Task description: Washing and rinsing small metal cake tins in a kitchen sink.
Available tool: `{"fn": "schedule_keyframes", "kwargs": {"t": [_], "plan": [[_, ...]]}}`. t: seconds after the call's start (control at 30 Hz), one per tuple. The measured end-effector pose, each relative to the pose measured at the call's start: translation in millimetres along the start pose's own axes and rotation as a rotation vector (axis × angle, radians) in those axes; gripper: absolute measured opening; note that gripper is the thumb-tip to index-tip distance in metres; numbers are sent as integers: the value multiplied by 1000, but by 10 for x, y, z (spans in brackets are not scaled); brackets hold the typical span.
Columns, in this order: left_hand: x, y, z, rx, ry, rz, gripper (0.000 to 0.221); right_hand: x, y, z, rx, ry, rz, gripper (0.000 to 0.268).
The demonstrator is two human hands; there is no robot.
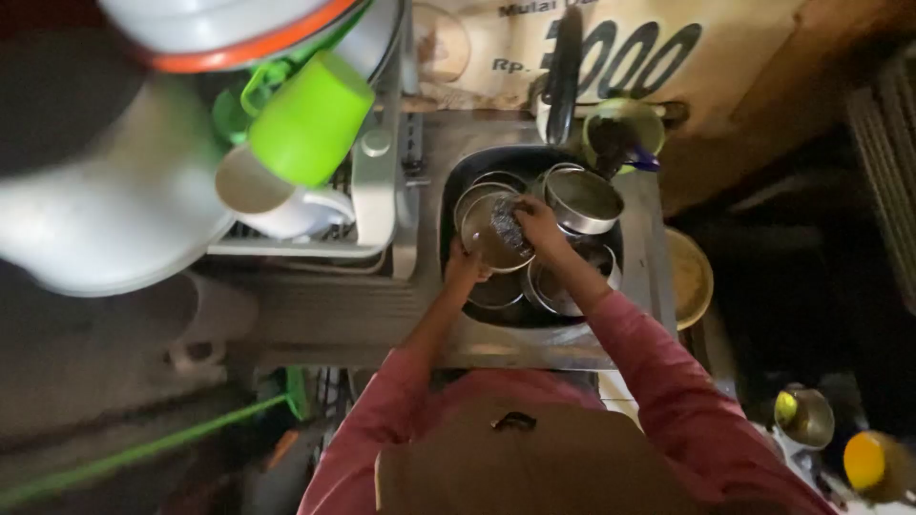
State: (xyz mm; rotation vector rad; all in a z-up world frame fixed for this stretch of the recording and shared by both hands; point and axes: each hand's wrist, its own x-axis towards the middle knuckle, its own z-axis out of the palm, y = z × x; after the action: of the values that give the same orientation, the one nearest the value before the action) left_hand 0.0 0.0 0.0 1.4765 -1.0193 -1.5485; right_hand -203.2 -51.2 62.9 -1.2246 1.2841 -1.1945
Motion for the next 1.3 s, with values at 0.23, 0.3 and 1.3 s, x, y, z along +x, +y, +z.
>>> {"fn": "schedule_keyframes", "kwargs": {"t": [0.23, 0.3, 1.3], "plan": [[-221, 263, -290, -83, -106, 21, 63, 342, -1156, -696, 916, -16, 392, 30], [-297, 306, -322, -62, -70, 47, 64, 528, -1379, -935, 891, 169, 237, 28], [-256, 55, 92, -279, -50, 353, 51, -83, -2453, -1006, 866, 47, 31, 53]]}}
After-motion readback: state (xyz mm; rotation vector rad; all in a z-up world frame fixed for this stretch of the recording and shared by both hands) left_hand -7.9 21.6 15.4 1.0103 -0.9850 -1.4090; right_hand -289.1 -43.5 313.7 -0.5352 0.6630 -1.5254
